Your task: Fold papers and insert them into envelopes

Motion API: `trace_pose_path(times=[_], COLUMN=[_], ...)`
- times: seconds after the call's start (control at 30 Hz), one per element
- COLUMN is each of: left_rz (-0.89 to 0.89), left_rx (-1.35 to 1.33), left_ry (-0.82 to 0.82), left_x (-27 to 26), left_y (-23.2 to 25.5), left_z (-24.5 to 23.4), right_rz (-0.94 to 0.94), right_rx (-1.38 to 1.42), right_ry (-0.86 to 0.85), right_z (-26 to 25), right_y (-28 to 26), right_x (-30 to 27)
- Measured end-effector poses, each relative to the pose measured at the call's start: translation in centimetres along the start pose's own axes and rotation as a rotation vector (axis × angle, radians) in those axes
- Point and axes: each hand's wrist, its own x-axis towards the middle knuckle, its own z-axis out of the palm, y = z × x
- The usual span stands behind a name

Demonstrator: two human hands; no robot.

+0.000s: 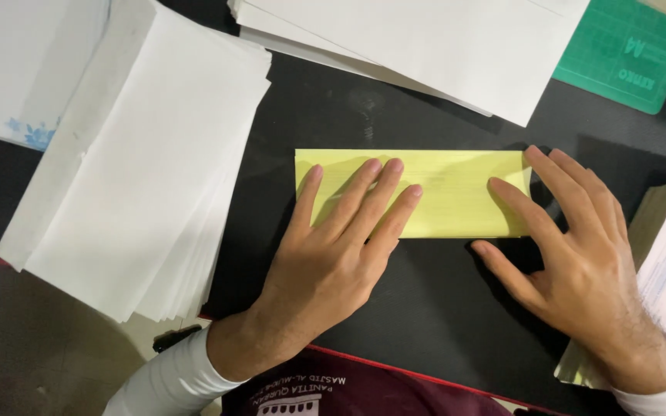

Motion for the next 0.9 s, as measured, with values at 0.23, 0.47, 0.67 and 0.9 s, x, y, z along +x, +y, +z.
trace_pose_path(times=[0.23, 0.47, 0.67, 0.9], left_rz=[-0.041, -0.010, -0.018, -0.040], left_rx=[-0.059, -0.032, 0.041, 0.001], left_ry=[-0.009, -0.015, -0.062, -0.080], left_x=[0.11, 0.35, 0.34, 0.19], left_y=[-0.16, -0.41, -0.37, -0.17], left_z=[-0.28, -0.14, -0.36, -0.01], right_rz=[0.018, 0.017, 0.025, 0.036], right_rx=[0.016, -0.009, -0.027, -0.060], right_ry=[-0.013, 0.003, -0.014, -0.025], right_z=[0.25, -0.07, -0.19, -0.26], right_y=[-0.12, -0.07, -0.20, -0.34], right_x=[-0.04, 0.17, 0.22, 0.32])
